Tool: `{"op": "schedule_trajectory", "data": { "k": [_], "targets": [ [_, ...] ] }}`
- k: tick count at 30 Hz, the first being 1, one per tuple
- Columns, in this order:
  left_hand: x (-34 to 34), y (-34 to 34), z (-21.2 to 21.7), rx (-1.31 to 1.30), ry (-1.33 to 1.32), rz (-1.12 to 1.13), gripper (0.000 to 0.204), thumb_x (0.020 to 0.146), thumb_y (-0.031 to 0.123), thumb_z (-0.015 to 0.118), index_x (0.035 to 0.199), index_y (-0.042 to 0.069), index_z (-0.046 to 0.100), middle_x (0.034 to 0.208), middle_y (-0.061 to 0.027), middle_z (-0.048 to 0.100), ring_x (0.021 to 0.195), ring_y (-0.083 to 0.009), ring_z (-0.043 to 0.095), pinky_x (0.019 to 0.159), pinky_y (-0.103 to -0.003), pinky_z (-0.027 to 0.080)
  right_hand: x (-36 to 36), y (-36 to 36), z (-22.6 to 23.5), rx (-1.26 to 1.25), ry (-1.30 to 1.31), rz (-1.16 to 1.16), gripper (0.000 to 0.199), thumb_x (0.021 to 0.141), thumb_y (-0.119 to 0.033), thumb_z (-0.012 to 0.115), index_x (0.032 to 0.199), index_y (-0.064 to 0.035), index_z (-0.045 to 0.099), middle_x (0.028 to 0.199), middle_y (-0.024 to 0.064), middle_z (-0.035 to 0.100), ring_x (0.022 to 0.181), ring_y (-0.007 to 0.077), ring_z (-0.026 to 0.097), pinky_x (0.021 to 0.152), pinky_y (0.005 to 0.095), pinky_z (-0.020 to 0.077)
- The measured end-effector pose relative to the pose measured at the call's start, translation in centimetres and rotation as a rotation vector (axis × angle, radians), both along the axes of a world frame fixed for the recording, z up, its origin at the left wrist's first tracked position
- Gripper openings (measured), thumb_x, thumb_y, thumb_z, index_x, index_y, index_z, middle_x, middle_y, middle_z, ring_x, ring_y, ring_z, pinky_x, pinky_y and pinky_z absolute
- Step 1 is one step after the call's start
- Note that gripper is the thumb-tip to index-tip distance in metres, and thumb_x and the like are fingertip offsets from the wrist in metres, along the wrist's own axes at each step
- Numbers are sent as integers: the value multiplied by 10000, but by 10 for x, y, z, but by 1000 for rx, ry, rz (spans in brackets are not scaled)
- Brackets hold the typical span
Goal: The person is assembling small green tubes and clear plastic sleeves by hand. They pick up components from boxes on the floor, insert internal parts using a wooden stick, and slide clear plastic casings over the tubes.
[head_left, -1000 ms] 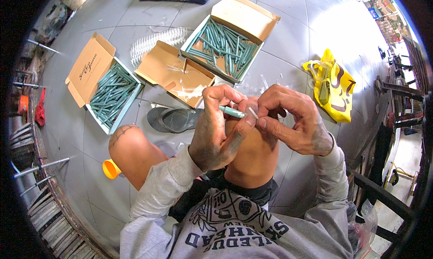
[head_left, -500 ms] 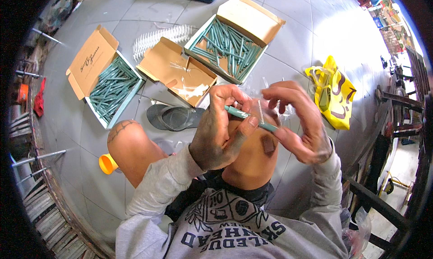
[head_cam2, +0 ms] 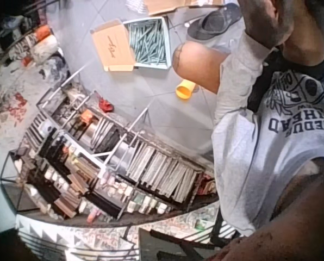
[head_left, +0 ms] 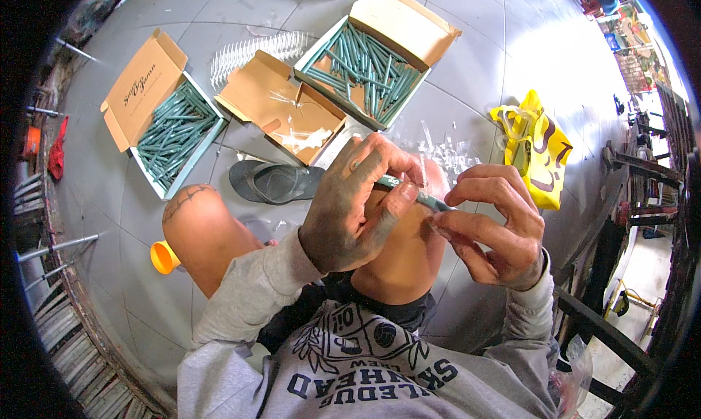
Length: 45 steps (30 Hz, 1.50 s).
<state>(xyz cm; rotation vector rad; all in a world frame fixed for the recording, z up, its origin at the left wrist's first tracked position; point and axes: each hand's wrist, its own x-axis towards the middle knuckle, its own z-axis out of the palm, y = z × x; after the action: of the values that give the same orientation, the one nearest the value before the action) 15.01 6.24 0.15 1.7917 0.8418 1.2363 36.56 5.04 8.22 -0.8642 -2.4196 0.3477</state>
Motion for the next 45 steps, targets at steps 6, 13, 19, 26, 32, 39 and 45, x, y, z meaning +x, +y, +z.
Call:
{"op": "schedule_trajectory", "data": {
  "k": [6,13,19,26,32,39,45],
  "targets": [
    [0,0,-2,25,1,-12,138,974,189,579,997,55,600,960,-106,601,928,-269,564,865,-378,433,5,-2,-5,-54,19,-22,216,681,-72,746,895,-63,716,952,95,651,885,290,633,762,404,510],
    [1,0,-2,26,21,8,136,963,187,592,998,56,609,954,-106,605,926,-275,568,863,-396,436,5,-3,0,-82,64,-30,192,694,-56,755,880,-45,707,906,95,650,861,290,633,753,397,510],
    [0,0,-5,48,50,12,153,957,190,599,1006,45,613,952,-107,600,921,-275,563,849,-397,436,7,-5,0,-95,70,-47,202,676,-28,762,871,-38,712,895,102,656,863,292,643,760,395,517],
    [1,1,-2,44,11,-7,146,954,188,603,1001,50,613,942,-106,593,907,-274,555,836,-391,429,12,-8,-1,-121,72,-66,217,655,8,761,864,-33,719,914,118,670,907,303,658,798,408,532],
    [2,1,-3,40,20,-7,129,950,177,605,993,55,614,937,-105,590,908,-269,556,835,-387,429,17,-10,-2,-139,70,-85,198,665,-4,754,856,-38,716,913,121,671,902,303,659,795,406,531],
    [1,0,-1,27,20,-13,102,941,152,598,981,60,619,934,-104,590,902,-269,556,834,-385,428,22,-13,-4,-150,63,-97,186,673,-3,749,853,-34,711,910,122,669,893,300,658,791,404,529],
    [1,0,2,22,26,-9,105,942,160,599,977,63,624,923,-106,585,893,-276,557,835,-388,429,25,-16,-3,-174,69,-107,173,673,-18,747,842,-31,714,916,132,669,897,301,653,796,408,528]
  ]
}}
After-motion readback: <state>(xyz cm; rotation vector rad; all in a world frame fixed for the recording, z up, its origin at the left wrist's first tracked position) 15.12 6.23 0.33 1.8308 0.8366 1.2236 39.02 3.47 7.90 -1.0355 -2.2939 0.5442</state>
